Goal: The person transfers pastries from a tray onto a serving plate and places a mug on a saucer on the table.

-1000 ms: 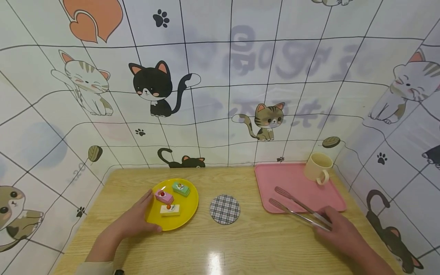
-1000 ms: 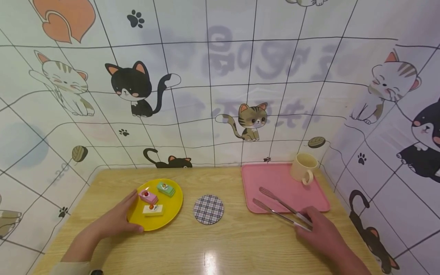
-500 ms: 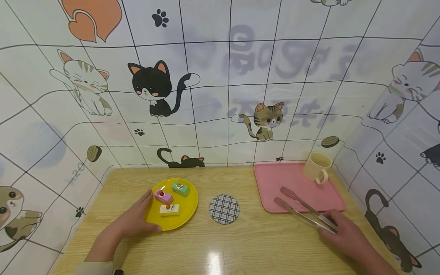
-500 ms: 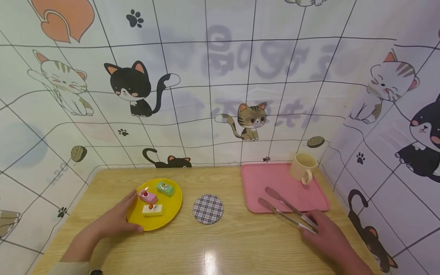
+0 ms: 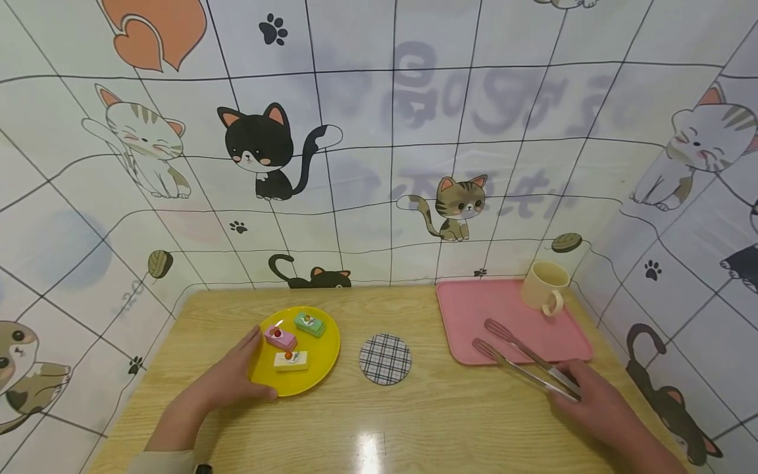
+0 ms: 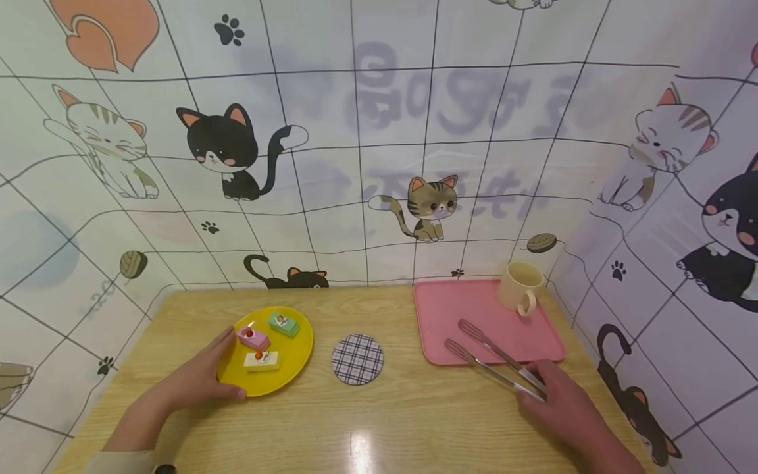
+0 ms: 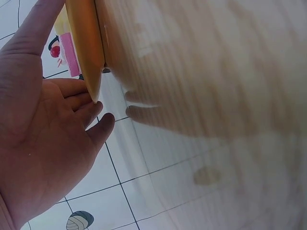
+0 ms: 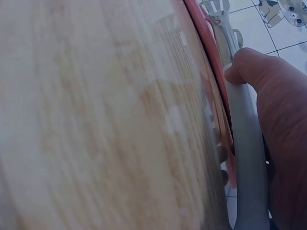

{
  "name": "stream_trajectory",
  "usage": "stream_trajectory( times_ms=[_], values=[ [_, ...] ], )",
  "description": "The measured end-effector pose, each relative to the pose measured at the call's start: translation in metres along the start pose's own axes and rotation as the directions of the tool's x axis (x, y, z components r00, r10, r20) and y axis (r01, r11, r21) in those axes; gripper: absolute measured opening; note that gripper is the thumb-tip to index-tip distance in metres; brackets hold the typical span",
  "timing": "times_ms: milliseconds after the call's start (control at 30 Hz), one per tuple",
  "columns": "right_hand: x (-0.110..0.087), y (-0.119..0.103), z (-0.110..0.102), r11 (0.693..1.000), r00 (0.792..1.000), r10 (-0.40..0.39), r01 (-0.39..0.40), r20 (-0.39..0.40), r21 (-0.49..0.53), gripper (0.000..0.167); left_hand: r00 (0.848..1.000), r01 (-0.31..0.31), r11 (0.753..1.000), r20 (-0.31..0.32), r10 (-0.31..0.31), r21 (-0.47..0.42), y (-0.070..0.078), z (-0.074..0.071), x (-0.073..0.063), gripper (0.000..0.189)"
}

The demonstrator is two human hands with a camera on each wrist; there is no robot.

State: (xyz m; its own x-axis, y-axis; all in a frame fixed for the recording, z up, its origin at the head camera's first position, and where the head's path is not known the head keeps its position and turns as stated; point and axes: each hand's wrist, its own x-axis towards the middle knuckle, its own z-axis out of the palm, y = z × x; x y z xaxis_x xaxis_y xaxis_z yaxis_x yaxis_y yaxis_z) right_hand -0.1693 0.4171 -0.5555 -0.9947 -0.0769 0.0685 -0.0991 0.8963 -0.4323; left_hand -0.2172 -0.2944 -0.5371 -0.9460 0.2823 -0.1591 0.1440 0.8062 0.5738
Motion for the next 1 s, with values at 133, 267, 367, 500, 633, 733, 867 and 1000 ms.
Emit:
stream_trajectory(
  times_ms=[133,267,367,500,633,733,867,1000],
  values=[
    [0.0022,0.0014,0.0005,1.000,1.000,0.011,-0.011,0.017,-0.001,0.048,1.000,-0.006,1.000,-0.004,0.006,0.007,0.0003,-0.0004,-0.0004,0.139],
    [0.0026,0.0025,0.0011,1.000,1.000,0.001,-0.001,0.018,-0.005,0.050,1.000,-0.008,1.000,-0.005,0.008,0.010,0.0001,-0.0005,-0.0002,0.139],
    [0.0029,0.0029,0.0014,1.000,1.000,-0.013,0.013,0.014,-0.008,0.051,1.000,-0.006,1.000,-0.004,0.006,0.006,0.0003,-0.0011,-0.0001,0.139],
    [0.0033,0.0032,0.0016,1.000,1.000,-0.021,0.021,0.013,-0.013,0.053,1.000,-0.007,1.000,-0.004,0.007,0.006,0.0000,-0.0021,-0.0004,0.140],
    [0.0030,0.0028,0.0007,1.000,1.000,-0.018,0.018,0.004,-0.014,0.058,1.000,-0.002,1.000,0.000,0.002,0.008,0.0002,-0.0021,-0.0004,0.140],
    [0.0028,0.0023,-0.0007,1.000,1.000,-0.013,0.013,0.002,-0.012,0.062,1.000,-0.005,1.000,0.000,0.005,0.011,0.0007,-0.0019,-0.0004,0.139],
    [0.0024,0.0006,-0.0019,1.000,1.000,-0.003,0.003,0.006,-0.008,0.065,1.000,-0.011,1.000,-0.004,0.011,0.013,0.0007,-0.0014,-0.0003,0.139],
    [0.0027,-0.0013,-0.0015,1.000,1.000,0.014,-0.014,-0.008,0.006,0.065,1.000,-0.002,1.000,-0.001,0.002,0.002,0.0002,-0.0011,-0.0002,0.141]
  ],
)
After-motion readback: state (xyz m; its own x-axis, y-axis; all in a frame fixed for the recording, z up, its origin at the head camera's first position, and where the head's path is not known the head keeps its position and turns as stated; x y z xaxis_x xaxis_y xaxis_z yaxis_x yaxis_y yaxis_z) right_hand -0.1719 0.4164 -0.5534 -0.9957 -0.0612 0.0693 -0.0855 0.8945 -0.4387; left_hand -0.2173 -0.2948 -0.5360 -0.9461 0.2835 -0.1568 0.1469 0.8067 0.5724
